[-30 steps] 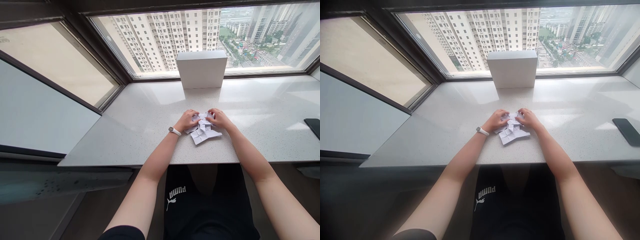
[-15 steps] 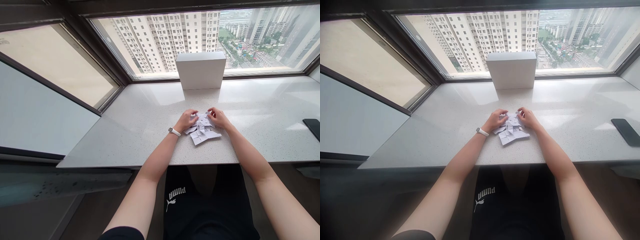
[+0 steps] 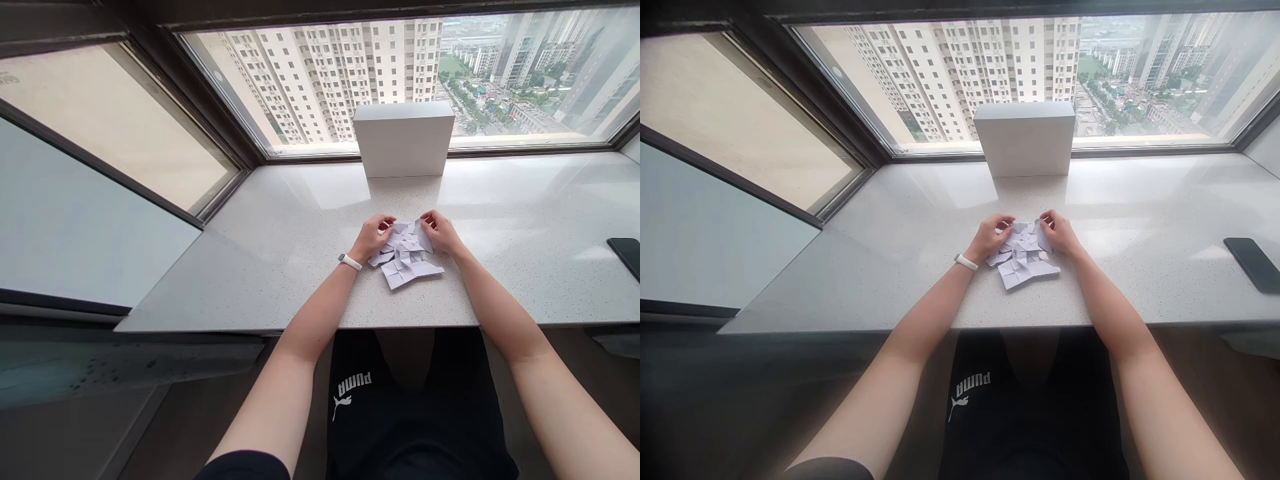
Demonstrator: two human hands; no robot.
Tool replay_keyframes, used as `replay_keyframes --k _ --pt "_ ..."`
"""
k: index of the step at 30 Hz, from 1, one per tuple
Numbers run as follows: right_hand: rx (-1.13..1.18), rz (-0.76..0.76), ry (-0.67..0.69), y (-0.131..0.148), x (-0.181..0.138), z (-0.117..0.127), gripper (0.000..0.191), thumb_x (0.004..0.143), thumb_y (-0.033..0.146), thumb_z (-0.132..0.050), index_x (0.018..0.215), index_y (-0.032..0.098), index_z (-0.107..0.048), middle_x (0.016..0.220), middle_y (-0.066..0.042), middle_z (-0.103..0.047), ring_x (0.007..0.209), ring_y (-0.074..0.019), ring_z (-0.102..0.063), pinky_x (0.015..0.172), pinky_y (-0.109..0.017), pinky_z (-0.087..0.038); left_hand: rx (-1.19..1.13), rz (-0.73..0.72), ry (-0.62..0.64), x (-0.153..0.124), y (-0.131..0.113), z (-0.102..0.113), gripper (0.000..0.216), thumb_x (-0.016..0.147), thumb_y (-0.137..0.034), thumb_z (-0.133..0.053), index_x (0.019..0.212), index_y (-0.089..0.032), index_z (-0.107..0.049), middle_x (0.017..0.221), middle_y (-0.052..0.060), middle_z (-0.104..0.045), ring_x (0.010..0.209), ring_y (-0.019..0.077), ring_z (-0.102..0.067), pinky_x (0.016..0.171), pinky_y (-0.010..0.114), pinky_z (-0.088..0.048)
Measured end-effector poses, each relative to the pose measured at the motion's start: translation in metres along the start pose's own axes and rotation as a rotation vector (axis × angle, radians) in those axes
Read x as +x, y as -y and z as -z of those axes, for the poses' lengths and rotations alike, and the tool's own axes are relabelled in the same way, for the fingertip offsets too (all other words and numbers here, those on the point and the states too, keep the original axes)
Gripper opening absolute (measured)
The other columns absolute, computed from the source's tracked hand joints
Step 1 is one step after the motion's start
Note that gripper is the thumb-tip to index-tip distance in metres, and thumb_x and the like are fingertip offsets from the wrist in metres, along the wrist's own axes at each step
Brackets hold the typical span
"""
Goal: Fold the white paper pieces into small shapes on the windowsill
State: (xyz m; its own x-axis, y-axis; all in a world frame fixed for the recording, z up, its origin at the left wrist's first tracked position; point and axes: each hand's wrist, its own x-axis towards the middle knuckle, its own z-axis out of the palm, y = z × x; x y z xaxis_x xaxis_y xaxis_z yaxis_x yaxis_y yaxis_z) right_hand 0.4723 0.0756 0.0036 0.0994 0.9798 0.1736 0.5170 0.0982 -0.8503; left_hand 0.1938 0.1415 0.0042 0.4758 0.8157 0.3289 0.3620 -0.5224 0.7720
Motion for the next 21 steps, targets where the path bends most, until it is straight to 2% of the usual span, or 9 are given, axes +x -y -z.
replay_keyframes --k 9,16,21 --pt "0.08 -0.029 -0.054 0.0022 0.0009 0.0025 0.02 0.107 0.041 -0.072 0.12 0.026 -0.076 0.111 -0.01 -0.086 0.099 -0.0267 -0.075 0.089 -0.04 -0.063 -0.083 0.052 -0.097 0.0012 -0.0014 -0.0013 0.022 0.108 -0.022 -0.079 0.13 -0.021 -0.085 0.134 0.014 -0.089 0.112 0.0263 -0.085 0.107 0.045 -0.072" --pt "-0.065 0.048 0.003 0.0023 -0.0011 -0.0008 0.012 0.107 0.031 -0.069 0.105 0.025 -0.079 0.111 -0.009 -0.088 0.09 -0.0242 -0.073 0.09 -0.041 -0.062 -0.193 0.156 -0.196 0.004 0.0008 -0.0025 0.022 0.108 -0.026 -0.079 0.128 -0.02 -0.084 0.128 0.014 -0.089 0.107 0.0254 -0.085 0.097 0.04 -0.071" --pt "-0.115 0.102 0.01 0.0004 -0.0002 -0.0019 0.015 0.108 0.029 -0.07 0.103 0.024 -0.083 0.113 -0.011 -0.089 0.093 -0.0254 -0.074 0.093 -0.043 -0.064 -0.253 0.152 -0.328 0.0072 0.001 -0.0041 0.017 0.107 -0.027 -0.08 0.123 -0.021 -0.083 0.124 0.013 -0.089 0.105 0.0244 -0.084 0.093 0.039 -0.071"
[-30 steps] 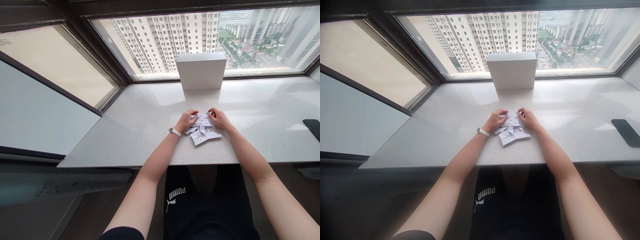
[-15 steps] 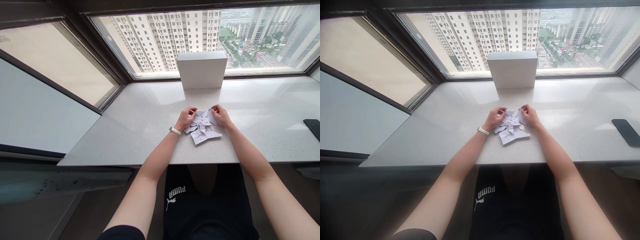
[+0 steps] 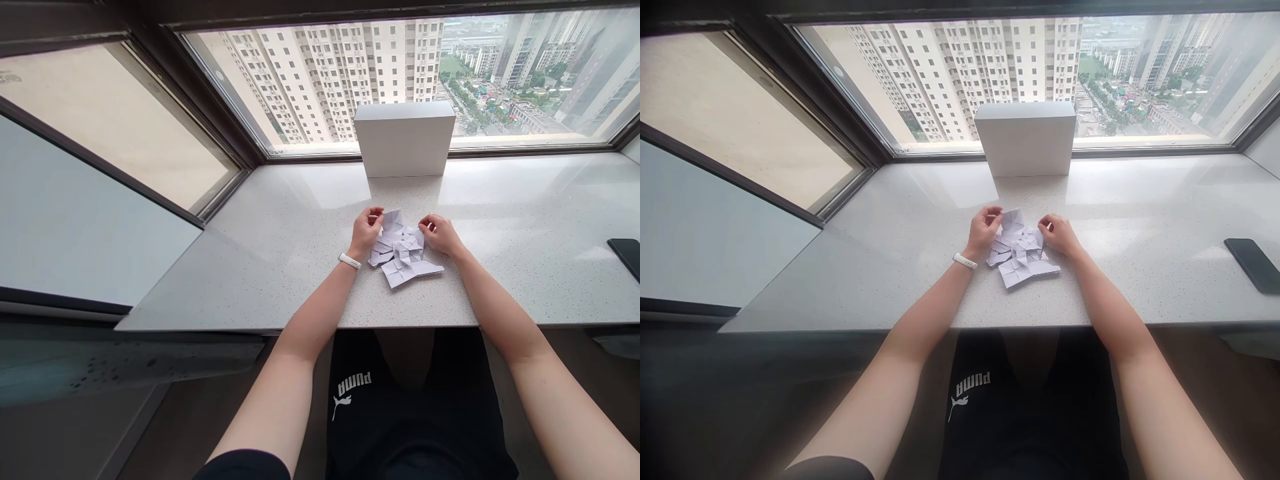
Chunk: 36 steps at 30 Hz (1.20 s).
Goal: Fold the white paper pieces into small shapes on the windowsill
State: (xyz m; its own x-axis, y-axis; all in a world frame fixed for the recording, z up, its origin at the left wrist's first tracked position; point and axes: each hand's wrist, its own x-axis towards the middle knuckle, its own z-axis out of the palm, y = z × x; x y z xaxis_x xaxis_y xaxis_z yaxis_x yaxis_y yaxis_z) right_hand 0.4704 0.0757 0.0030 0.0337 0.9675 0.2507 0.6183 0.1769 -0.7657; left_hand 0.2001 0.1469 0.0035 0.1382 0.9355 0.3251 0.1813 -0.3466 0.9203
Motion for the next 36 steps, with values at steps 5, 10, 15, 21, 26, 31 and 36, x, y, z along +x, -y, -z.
replay_keyframes --k 5,10,15,21,26,31,36 --pt "0.0 0.008 -0.003 -0.004 0.0 -0.001 0.014 0.11 0.033 -0.074 0.109 0.024 -0.085 0.119 -0.012 -0.089 0.097 -0.0272 -0.077 0.097 -0.046 -0.067 -0.049 -0.047 -0.115 -0.001 -0.002 -0.004 0.015 0.11 -0.035 -0.084 0.119 -0.023 -0.081 0.123 0.012 -0.088 0.104 0.0237 -0.083 0.09 0.038 -0.072" --pt "0.019 0.029 -0.03 -0.008 0.001 -0.004 0.026 0.112 0.044 -0.073 0.124 0.024 -0.084 0.13 -0.015 -0.088 0.115 -0.0322 -0.08 0.106 -0.052 -0.07 -0.11 -0.1 -0.143 0.0 -0.001 -0.004 0.015 0.109 -0.034 -0.086 0.12 -0.024 -0.081 0.122 0.011 -0.087 0.102 0.0229 -0.083 0.09 0.038 -0.074" --pt "0.109 0.092 -0.054 -0.003 0.0 -0.006 0.052 0.112 0.064 -0.075 0.146 0.025 -0.081 0.147 -0.019 -0.086 0.136 -0.0379 -0.08 0.113 -0.058 -0.069 -0.167 -0.122 0.0 -0.003 0.002 -0.008 0.025 0.107 -0.043 -0.091 0.12 -0.024 -0.081 0.119 0.011 -0.086 0.102 0.0234 -0.085 0.092 0.042 -0.077" --pt "0.204 0.09 -0.036 0.007 -0.001 -0.009 0.054 0.107 0.078 -0.076 0.123 0.027 -0.084 0.125 -0.013 -0.092 0.114 -0.0333 -0.085 0.107 -0.053 -0.068 -0.184 -0.171 0.169 -0.011 0.001 -0.014 0.034 0.107 -0.052 -0.092 0.124 -0.023 -0.081 0.119 0.012 -0.087 0.105 0.0254 -0.087 0.094 0.044 -0.077" --pt "0.252 0.036 -0.052 0.012 -0.001 -0.007 0.052 0.103 0.077 -0.078 0.112 0.027 -0.082 0.117 -0.011 -0.092 0.108 -0.0306 -0.083 0.104 -0.049 -0.067 -0.118 -0.148 0.183 -0.013 -0.004 -0.013 0.036 0.11 -0.053 -0.088 0.128 -0.023 -0.079 0.123 0.013 -0.087 0.109 0.0263 -0.087 0.1 0.045 -0.076" --pt "0.409 -0.067 -0.036 0.012 0.003 -0.007 0.061 0.095 0.086 -0.084 0.109 0.027 -0.076 0.115 -0.009 -0.089 0.104 -0.0274 -0.081 0.093 -0.042 -0.067 0.053 -0.146 0.245 -0.014 -0.008 -0.007 0.05 0.113 -0.057 -0.085 0.147 -0.022 -0.075 0.144 0.019 -0.085 0.13 0.0316 -0.085 0.115 0.052 -0.071" --pt "0.43 -0.217 -0.177 -0.001 0.009 0.005 0.051 0.1 0.075 -0.081 0.11 0.028 -0.067 0.117 -0.009 -0.084 0.101 -0.0252 -0.08 0.085 -0.038 -0.065 0.217 -0.211 0.495 -0.017 -0.01 -0.003 0.07 0.106 -0.062 -0.091 0.161 -0.021 -0.074 0.162 0.023 -0.078 0.151 0.0406 -0.076 0.133 0.06 -0.06"
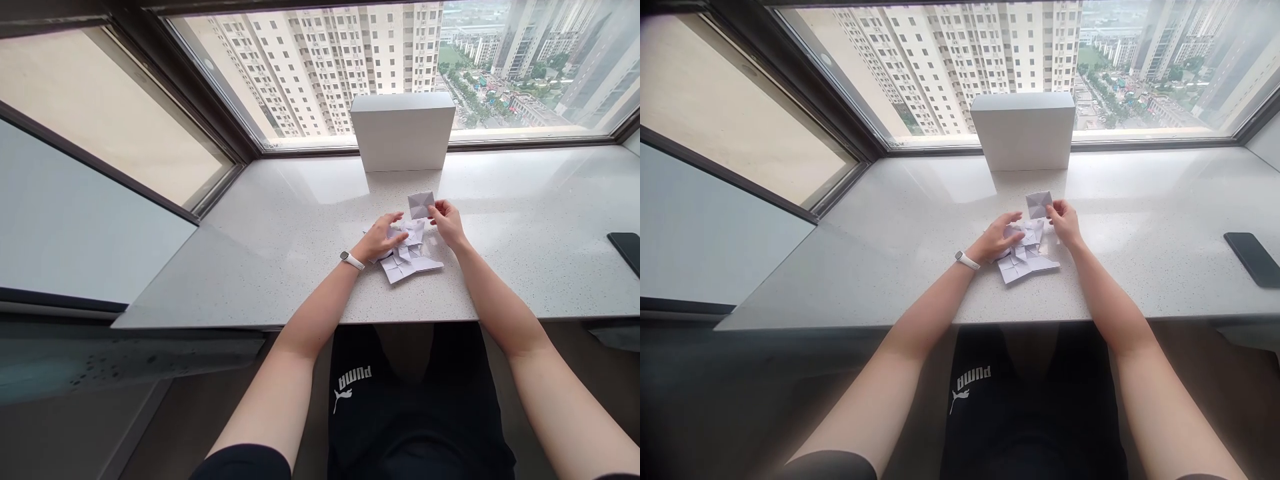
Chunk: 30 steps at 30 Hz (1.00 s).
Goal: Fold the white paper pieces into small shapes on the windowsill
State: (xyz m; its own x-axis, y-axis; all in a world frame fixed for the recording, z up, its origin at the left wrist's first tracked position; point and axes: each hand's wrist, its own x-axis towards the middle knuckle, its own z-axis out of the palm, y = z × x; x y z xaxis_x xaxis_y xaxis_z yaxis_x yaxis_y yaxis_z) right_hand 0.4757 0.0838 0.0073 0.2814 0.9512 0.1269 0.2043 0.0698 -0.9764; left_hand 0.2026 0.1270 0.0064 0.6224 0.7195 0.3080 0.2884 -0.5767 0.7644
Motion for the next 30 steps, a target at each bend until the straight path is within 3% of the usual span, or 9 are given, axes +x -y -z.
replay_keyframes --k 6,8,11,14,19,22,25,28,30 --pt "-0.35 -0.039 -0.144 -0.005 0.005 0.031 0.027 0.106 0.046 -0.079 0.12 0.026 -0.067 0.115 -0.011 -0.084 0.106 -0.0292 -0.08 0.096 -0.044 -0.064 0.058 -0.054 0.175 -0.003 -0.004 0.002 0.077 0.1 -0.073 -0.094 0.16 -0.028 -0.08 0.169 0.019 -0.075 0.161 0.0451 -0.068 0.14 0.064 -0.054" --pt "-0.455 -0.043 -0.158 -0.008 0.007 0.036 0.023 0.105 0.041 -0.079 0.117 0.026 -0.067 0.11 -0.012 -0.084 0.107 -0.032 -0.08 0.1 -0.047 -0.064 0.054 -0.067 0.163 -0.003 -0.004 0.002 0.079 0.098 -0.079 -0.094 0.157 -0.027 -0.082 0.168 0.019 -0.075 0.161 0.0454 -0.067 0.141 0.064 -0.053" --pt "-0.586 -0.061 -0.186 -0.013 0.011 0.04 0.02 0.103 0.039 -0.079 0.112 0.027 -0.066 0.106 -0.013 -0.084 0.11 -0.0368 -0.08 0.105 -0.053 -0.064 0.049 -0.055 0.073 0.0 -0.004 0.005 0.07 0.113 -0.084 -0.072 0.148 -0.025 -0.084 0.161 0.019 -0.08 0.156 0.0423 -0.072 0.138 0.062 -0.055" --pt "-0.677 -0.098 -0.213 -0.019 0.016 0.045 0.018 0.102 0.037 -0.08 0.108 0.028 -0.066 0.109 -0.015 -0.084 0.113 -0.0394 -0.079 0.108 -0.056 -0.064 0.068 -0.018 -0.05 0.003 0.0 0.013 0.066 0.123 -0.078 -0.055 0.142 -0.023 -0.085 0.152 0.018 -0.083 0.15 0.0392 -0.074 0.135 0.059 -0.056" --pt "-0.701 -0.097 -0.256 -0.032 0.023 0.052 0.02 0.101 0.039 -0.083 0.102 0.028 -0.066 0.102 -0.013 -0.079 0.115 -0.0392 -0.075 0.109 -0.057 -0.065 0.164 0.044 -0.14 0.006 0.016 0.038 0.035 0.116 -0.051 -0.075 0.129 -0.021 -0.087 0.142 0.017 -0.085 0.142 0.0401 -0.074 0.133 0.06 -0.056" --pt "-0.695 -0.055 -0.284 -0.037 0.024 0.053 0.024 0.102 0.047 -0.082 0.103 0.029 -0.067 0.099 -0.011 -0.076 0.108 -0.0373 -0.073 0.104 -0.056 -0.066 0.208 0.101 -0.115 0.004 0.023 0.052 0.02 0.102 -0.037 -0.087 0.116 -0.023 -0.088 0.126 0.015 -0.085 0.126 0.0387 -0.076 0.126 0.06 -0.06" --pt "-0.697 -0.012 -0.304 -0.028 0.021 0.054 0.023 0.105 0.048 -0.079 0.11 0.027 -0.069 0.1 -0.011 -0.074 0.106 -0.0366 -0.071 0.101 -0.055 -0.065 0.234 0.088 -0.069 0.001 0.023 0.059 0.018 0.097 -0.036 -0.089 0.11 -0.023 -0.088 0.116 0.013 -0.083 0.111 0.0347 -0.076 0.115 0.057 -0.064" --pt "-0.642 0.135 -0.202 -0.002 0.008 0.049 0.017 0.11 0.042 -0.075 0.116 0.026 -0.074 0.105 -0.011 -0.074 0.106 -0.0337 -0.071 0.102 -0.053 -0.063 0.231 0.053 -0.065 0.001 0.019 0.057 0.017 0.098 -0.036 -0.088 0.109 -0.023 -0.087 0.113 0.012 -0.083 0.104 0.0317 -0.076 0.105 0.053 -0.067" --pt "-0.571 0.29 0.022 0.018 -0.008 0.039 0.018 0.113 0.043 -0.076 0.117 0.026 -0.077 0.105 -0.01 -0.075 0.1 -0.0309 -0.069 0.098 -0.051 -0.063 0.225 0.039 -0.077 0.002 0.017 0.053 0.013 0.101 -0.034 -0.084 0.107 -0.023 -0.086 0.111 0.012 -0.082 0.102 0.0309 -0.076 0.101 0.051 -0.067"
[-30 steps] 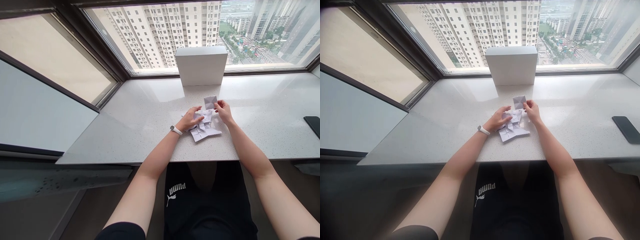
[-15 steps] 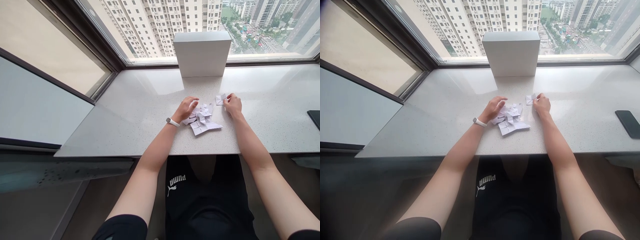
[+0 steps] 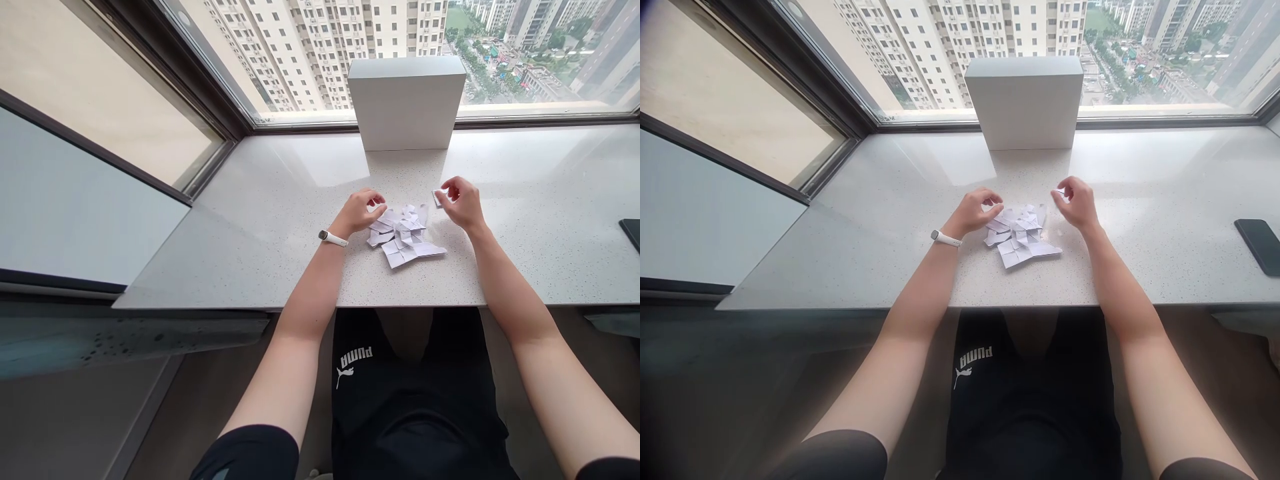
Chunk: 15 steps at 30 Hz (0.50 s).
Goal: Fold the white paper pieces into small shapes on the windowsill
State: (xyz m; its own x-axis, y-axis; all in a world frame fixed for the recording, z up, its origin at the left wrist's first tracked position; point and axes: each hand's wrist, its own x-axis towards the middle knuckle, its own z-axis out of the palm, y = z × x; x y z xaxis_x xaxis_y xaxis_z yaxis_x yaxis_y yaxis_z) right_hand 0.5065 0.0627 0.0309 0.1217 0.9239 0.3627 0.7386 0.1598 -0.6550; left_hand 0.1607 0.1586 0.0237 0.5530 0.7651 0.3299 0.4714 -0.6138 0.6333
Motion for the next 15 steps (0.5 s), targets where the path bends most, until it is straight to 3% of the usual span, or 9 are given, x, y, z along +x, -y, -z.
replay_keyframes --k 4,6,9,11,13,15 --pt "0.085 0.446 0.456 0.055 -0.032 -0.011 0.031 0.106 0.054 -0.093 0.114 0.026 -0.084 0.108 -0.01 -0.08 0.102 -0.0319 -0.069 0.095 -0.05 -0.062 -0.01 0.0 -0.025 0.001 -0.004 -0.008 0.009 0.106 -0.029 -0.078 0.104 -0.023 -0.084 0.112 0.012 -0.083 0.104 0.0306 -0.077 0.101 0.049 -0.067" --pt "0.019 0.618 0.575 0.075 -0.048 -0.023 0.039 0.097 0.055 -0.103 0.117 0.026 -0.086 0.116 -0.012 -0.082 0.109 -0.0352 -0.069 0.097 -0.051 -0.061 -0.014 0.009 -0.024 0.001 -0.005 -0.011 0.008 0.107 -0.026 -0.078 0.105 -0.023 -0.084 0.114 0.012 -0.083 0.106 0.0299 -0.078 0.104 0.048 -0.067" --pt "-0.106 0.738 0.605 0.09 -0.065 -0.038 0.036 0.094 0.044 -0.105 0.119 0.025 -0.087 0.123 -0.014 -0.083 0.115 -0.0377 -0.068 0.102 -0.052 -0.059 -0.021 0.014 -0.01 0.0 -0.006 -0.015 0.008 0.107 -0.025 -0.078 0.107 -0.023 -0.085 0.116 0.011 -0.084 0.108 0.0293 -0.078 0.105 0.047 -0.067" --pt "-0.132 0.759 0.607 0.092 -0.068 -0.043 0.02 0.098 0.033 -0.097 0.114 0.025 -0.087 0.117 -0.013 -0.083 0.113 -0.0367 -0.067 0.102 -0.051 -0.058 -0.034 0.006 -0.003 -0.001 -0.008 -0.018 0.008 0.107 -0.026 -0.078 0.109 -0.023 -0.086 0.116 0.011 -0.084 0.109 0.0295 -0.078 0.105 0.047 -0.067" --pt "-0.076 0.751 0.607 0.09 -0.067 -0.043 0.005 0.103 0.023 -0.085 0.107 0.026 -0.086 0.108 -0.011 -0.083 0.107 -0.034 -0.068 0.1 -0.049 -0.058 -0.052 -0.007 -0.001 -0.002 -0.011 -0.02 0.009 0.107 -0.027 -0.079 0.111 -0.023 -0.086 0.116 0.011 -0.084 0.109 0.0295 -0.079 0.107 0.047 -0.068" --pt "0.058 0.7 0.555 0.087 -0.064 -0.041 0.014 0.107 0.019 -0.076 0.104 0.027 -0.087 0.105 -0.011 -0.082 0.103 -0.0319 -0.069 0.097 -0.048 -0.059 -0.073 -0.023 -0.001 -0.003 -0.014 -0.021 0.011 0.108 -0.03 -0.078 0.112 -0.023 -0.087 0.117 0.011 -0.085 0.109 0.0294 -0.08 0.108 0.048 -0.068"
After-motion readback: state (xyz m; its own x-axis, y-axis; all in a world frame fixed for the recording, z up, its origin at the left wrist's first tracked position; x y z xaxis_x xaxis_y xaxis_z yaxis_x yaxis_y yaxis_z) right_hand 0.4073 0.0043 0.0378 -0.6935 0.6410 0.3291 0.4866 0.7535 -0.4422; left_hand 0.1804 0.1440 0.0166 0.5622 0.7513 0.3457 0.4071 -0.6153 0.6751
